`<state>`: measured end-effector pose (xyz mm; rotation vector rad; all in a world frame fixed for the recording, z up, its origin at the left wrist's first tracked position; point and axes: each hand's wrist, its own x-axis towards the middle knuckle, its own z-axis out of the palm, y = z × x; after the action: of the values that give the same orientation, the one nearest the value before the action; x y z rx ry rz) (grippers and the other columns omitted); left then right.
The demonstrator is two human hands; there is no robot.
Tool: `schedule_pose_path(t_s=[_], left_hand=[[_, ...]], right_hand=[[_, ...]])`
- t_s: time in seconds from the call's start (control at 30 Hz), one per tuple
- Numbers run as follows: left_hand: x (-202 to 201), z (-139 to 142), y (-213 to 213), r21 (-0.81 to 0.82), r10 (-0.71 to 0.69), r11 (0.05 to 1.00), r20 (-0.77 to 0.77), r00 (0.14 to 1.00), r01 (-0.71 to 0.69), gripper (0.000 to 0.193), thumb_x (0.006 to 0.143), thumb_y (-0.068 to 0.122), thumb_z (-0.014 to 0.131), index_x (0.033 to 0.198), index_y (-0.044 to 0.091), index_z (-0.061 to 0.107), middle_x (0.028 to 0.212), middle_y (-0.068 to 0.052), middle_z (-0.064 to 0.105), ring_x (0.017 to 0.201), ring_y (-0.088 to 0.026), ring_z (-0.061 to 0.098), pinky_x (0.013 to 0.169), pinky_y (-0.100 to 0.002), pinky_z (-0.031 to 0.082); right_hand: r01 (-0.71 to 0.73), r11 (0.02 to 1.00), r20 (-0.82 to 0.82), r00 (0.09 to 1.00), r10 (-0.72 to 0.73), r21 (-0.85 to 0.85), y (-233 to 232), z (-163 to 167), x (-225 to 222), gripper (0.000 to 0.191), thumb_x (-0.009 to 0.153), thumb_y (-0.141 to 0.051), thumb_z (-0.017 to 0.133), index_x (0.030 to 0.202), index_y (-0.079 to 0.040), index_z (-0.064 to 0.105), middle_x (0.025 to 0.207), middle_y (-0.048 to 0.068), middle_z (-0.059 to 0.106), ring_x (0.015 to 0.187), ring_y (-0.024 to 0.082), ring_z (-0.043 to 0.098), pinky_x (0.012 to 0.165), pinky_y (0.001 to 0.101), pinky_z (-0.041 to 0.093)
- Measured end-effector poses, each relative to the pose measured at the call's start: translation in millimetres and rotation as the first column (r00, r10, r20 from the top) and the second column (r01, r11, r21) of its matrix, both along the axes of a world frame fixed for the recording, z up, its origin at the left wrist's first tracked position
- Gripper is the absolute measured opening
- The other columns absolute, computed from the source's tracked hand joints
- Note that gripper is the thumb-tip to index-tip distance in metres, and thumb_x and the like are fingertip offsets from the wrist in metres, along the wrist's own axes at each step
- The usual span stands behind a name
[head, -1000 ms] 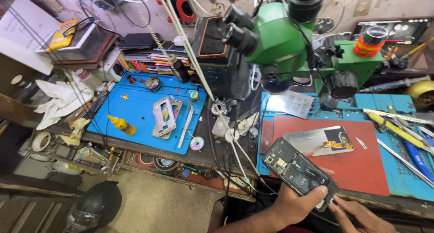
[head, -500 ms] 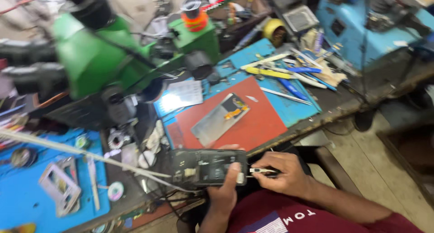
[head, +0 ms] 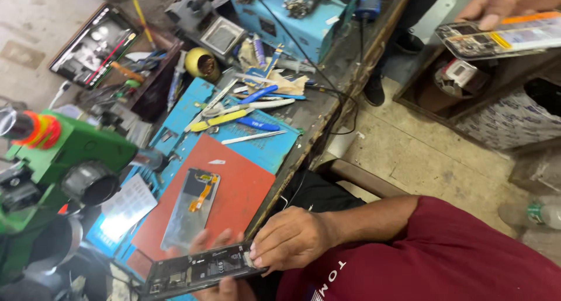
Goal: The person disassembles a smartphone by removing the back cover and then uses a metal spudger to pry and lift the motherboard from the chassis. The motherboard is removed and placed on the workbench next to the phone body.
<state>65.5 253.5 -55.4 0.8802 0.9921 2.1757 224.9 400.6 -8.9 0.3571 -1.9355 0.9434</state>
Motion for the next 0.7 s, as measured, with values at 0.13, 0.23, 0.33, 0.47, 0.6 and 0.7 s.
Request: schedule_pose_path(t_s=[0.13, 0.23, 0.33, 0.47, 0.6, 0.7], left_hand=[[-14.0, 4.7, -0.6, -0.169, 0.079, 0.981, -0.091, 0.993, -0.093, 0.116, 0.088, 0.015, 0.077, 0.167, 0.021, -0.008, 0.154, -0.031, 0.042, 0.120, -0.046, 0.065, 0.087, -0.055, 0.059], [-16.0, 16.6, 1.4, -0.229, 0.060, 0.970, -0.078, 0.995, -0.076, 0.120, 0.087, 0.010, 0.078, 0.165, 0.030, -0.012, 0.154, -0.031, 0.041, 0.122, -0.046, 0.063, 0.088, -0.056, 0.061], [-15.8, 30.4, 4.8, -0.226, 0.024, 0.973, -0.072, 0.997, -0.040, 0.120, 0.089, 0.003, 0.074, 0.165, 0.031, -0.014, 0.152, -0.027, 0.042, 0.123, -0.041, 0.063, 0.092, -0.057, 0.062], [-19.8, 36.7, 8.7, -0.255, 0.047, 0.966, 0.009, 0.999, -0.043, 0.118, 0.090, -0.006, 0.069, 0.170, 0.029, -0.011, 0.150, -0.021, 0.044, 0.119, -0.035, 0.064, 0.095, -0.054, 0.060], [-34.8, 34.2, 7.2, -0.255, 0.084, 0.964, -0.002, 0.996, -0.081, 0.115, 0.092, -0.012, 0.067, 0.166, 0.026, -0.012, 0.144, -0.019, 0.045, 0.116, -0.032, 0.065, 0.094, -0.048, 0.063], [-42.8, 34.4, 6.2, -0.258, 0.081, 0.963, 0.022, 0.996, -0.073, 0.115, 0.093, -0.012, 0.067, 0.163, 0.026, -0.015, 0.142, -0.017, 0.043, 0.118, -0.030, 0.066, 0.094, -0.045, 0.063]], right_hand=[[-0.043, 0.999, 0.050, 0.998, 0.044, -0.023, 8.2, -0.9, 2.8, 0.024, 0.098, -0.005, 0.079, 0.119, 0.001, 0.069, 0.121, 0.012, 0.071, 0.111, 0.030, 0.073, 0.094, 0.0398, 0.065], [-0.083, 0.996, 0.074, 0.994, 0.083, 0.006, 17.1, 1.8, -1.1, 0.026, 0.097, -0.001, 0.075, 0.121, 0.002, 0.067, 0.120, 0.014, 0.072, 0.110, 0.031, 0.074, 0.094, 0.0402, 0.065], [-0.097, 0.995, 0.089, 0.991, 0.096, 0.008, 24.1, 3.5, -8.0, 0.024, 0.096, 0.001, 0.074, 0.119, 0.000, 0.067, 0.115, 0.012, 0.073, 0.107, 0.030, 0.076, 0.091, 0.0386, 0.066], [-0.174, 0.984, 0.217, 0.960, 0.175, -0.026, 37.0, 0.9, -19.3, 0.030, 0.088, -0.001, 0.081, 0.115, -0.001, 0.069, 0.110, 0.012, 0.073, 0.102, 0.029, 0.076, 0.086, 0.0385, 0.064], [-0.089, 0.996, 0.228, 0.970, 0.081, 0.023, 37.7, -0.5, -40.2, 0.031, 0.080, 0.000, 0.082, 0.109, 0.000, 0.070, 0.107, 0.013, 0.075, 0.099, 0.030, 0.077, 0.085, 0.0377, 0.065], [-0.063, 0.998, 0.265, 0.962, 0.060, 0.001, 33.2, 3.0, -52.3, 0.027, 0.079, 0.001, 0.080, 0.105, 0.000, 0.071, 0.103, 0.014, 0.076, 0.098, 0.030, 0.078, 0.084, 0.0370, 0.065]])
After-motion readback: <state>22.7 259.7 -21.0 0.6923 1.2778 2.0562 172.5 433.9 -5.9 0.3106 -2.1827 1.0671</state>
